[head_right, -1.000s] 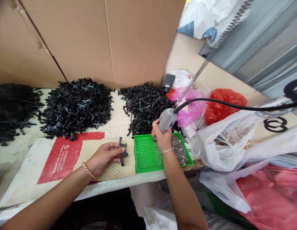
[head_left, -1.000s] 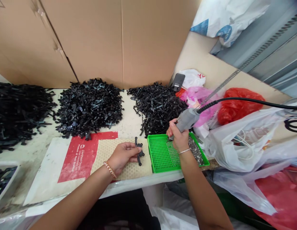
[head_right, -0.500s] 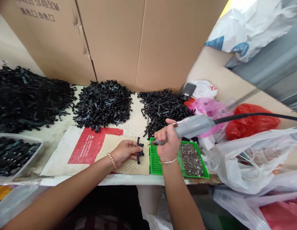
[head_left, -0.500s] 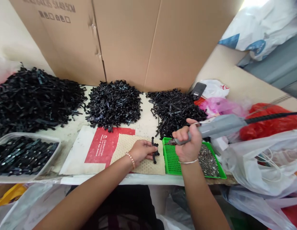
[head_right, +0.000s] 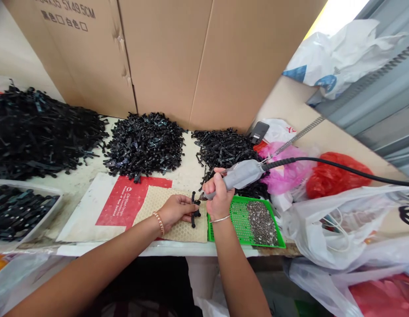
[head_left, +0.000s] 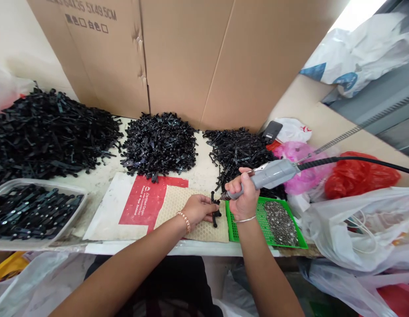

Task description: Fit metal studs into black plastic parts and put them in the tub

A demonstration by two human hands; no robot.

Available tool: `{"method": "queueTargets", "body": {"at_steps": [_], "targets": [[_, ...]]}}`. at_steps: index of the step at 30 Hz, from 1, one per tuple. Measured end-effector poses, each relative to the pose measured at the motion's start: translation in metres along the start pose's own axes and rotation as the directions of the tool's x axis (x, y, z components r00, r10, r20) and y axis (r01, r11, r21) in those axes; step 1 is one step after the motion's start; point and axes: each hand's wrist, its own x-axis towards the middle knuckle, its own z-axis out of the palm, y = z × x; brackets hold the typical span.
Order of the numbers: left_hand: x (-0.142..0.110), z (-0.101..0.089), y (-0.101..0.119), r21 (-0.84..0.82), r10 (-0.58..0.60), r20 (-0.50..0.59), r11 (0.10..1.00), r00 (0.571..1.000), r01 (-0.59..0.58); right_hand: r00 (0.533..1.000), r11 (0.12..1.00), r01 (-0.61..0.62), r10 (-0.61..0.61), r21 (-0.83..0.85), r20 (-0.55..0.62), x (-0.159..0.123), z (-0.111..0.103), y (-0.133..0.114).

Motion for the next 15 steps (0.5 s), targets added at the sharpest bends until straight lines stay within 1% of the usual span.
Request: {"method": "queueTargets", "body": {"at_steps": [7, 15], "targets": [[0.003, -0.0002, -0.0026, 0.016, -0.007, -0.006, 1.0, 1.0, 0.007, 1.0, 1.0, 0.016, -0.016, -0.001, -0.013, -0.0011, 0.0002, 0.0036], [0.0048, 0.0001, -0.0047, 0.004, -0.001, 0.003, 1.0, 1.0, 0.001, 0.999, 0.999, 0.036, -0.036, 0.008, -0.001, -0.0016, 0.0001, 0.0009]]}}
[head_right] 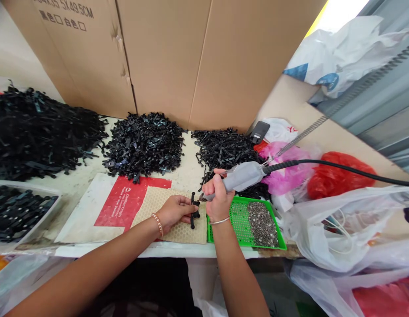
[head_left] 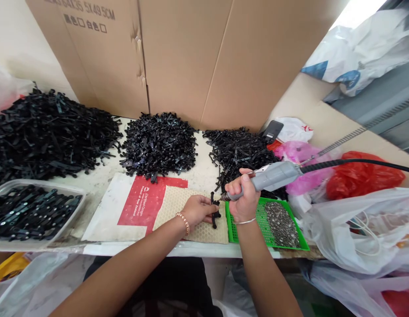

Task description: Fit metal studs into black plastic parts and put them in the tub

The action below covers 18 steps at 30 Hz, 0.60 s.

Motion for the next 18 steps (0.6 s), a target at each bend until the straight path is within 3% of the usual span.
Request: {"method": "queueTargets", "body": {"at_steps": [18], "targets": [[-0.0002, 0.0006, 0.0002, 0.0, -0.008, -0.01, 1.0, 1.0, 0.008, 1.0, 0.999, 0.026, -0.026, 0.021, -0.004, -0.0013, -0.0032, 0.0044]]}}
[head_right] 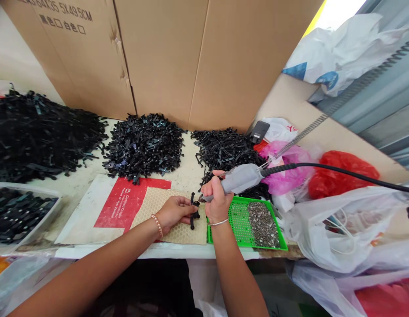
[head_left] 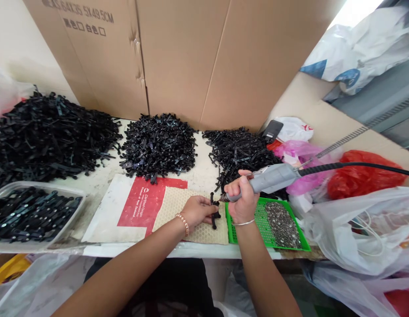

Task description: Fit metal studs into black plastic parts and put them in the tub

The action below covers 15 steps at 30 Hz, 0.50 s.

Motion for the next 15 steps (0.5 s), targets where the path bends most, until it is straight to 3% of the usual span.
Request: {"method": "queueTargets", "body": {"at_steps": [15], "targets": [[-0.0003, 0.0002, -0.0001, 0.005, -0.003, -0.008, 1.0, 1.0, 0.003, 0.999, 0.999, 0.013, -0.012, -0.038, 0.036, -0.0045, 0.0018, 0.0028]]}}
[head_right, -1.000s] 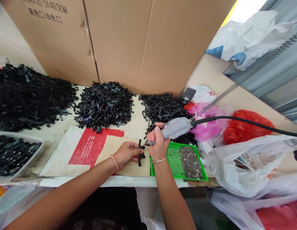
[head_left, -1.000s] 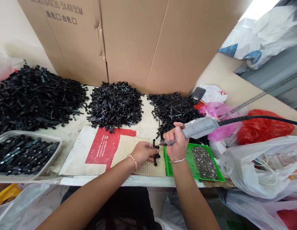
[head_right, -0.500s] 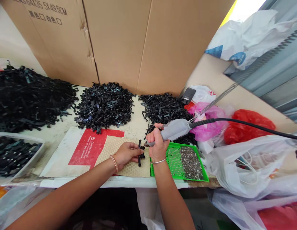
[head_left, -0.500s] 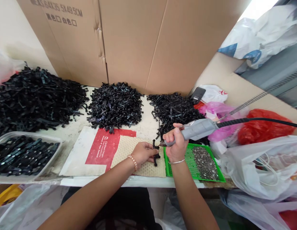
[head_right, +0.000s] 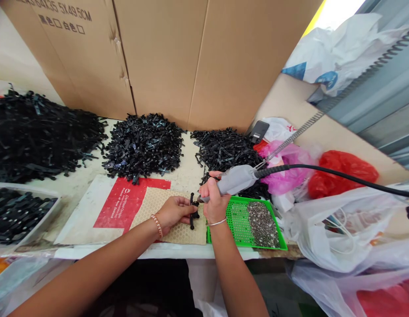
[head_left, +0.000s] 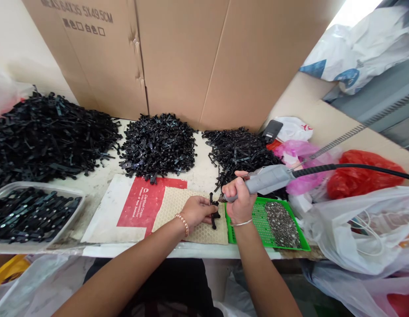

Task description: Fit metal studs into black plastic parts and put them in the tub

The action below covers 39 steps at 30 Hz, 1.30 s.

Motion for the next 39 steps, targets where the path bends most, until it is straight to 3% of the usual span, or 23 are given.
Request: {"method": "queueTargets", "body": {"at_steps": [5, 12, 18, 23, 26, 30, 33, 39], "targets": [[0.001, 0.0, 0.0, -0.013, 0.002, -0.013, 1.0, 1.0, -0.002, 0.998, 0.999, -0.009, 0.011, -0.033, 0.067, 0.001, -0.002, 0.004], [0.002, 0.002, 0.0, -0.006, -0.011, -0.049, 1.0, 0.999, 0.011, 0.96, 0.994, -0.109, 0.111, -0.025, 0.256, 0.01, -0.006, 0.007], [-0.002, 0.002, 0.003, -0.018, -0.009, -0.06, 1.0, 0.998, 0.007, 0.942, 0.988, -0.153, 0.156, -0.031, 0.297, 0.007, -0.003, 0.007], [-0.004, 0.001, 0.005, -0.032, -0.011, -0.028, 0.999, 1.0, 0.011, 0.99, 0.998, 0.002, 0.006, -0.058, 0.142, 0.01, -0.011, -0.016], [-0.003, 0.001, 0.004, -0.037, -0.003, -0.022, 0.999, 1.0, 0.002, 0.987, 0.979, 0.156, -0.161, -0.128, -0.026, 0.021, -0.037, -0.029], [-0.002, 0.0, 0.004, 0.007, -0.04, -0.002, 0.999, 0.999, 0.04, 0.963, 0.971, 0.121, -0.166, -0.207, -0.212, 0.034, -0.077, -0.028], [-0.001, -0.001, 0.005, 0.04, -0.063, 0.01, 0.997, 0.998, 0.062, 0.957, 0.973, 0.086, -0.141, -0.215, -0.253, 0.039, -0.092, -0.021], [-0.001, -0.002, 0.005, 0.044, -0.059, 0.001, 0.997, 0.998, 0.059, 0.964, 0.968, 0.11, -0.159, -0.227, -0.212, 0.042, -0.096, -0.015]]}}
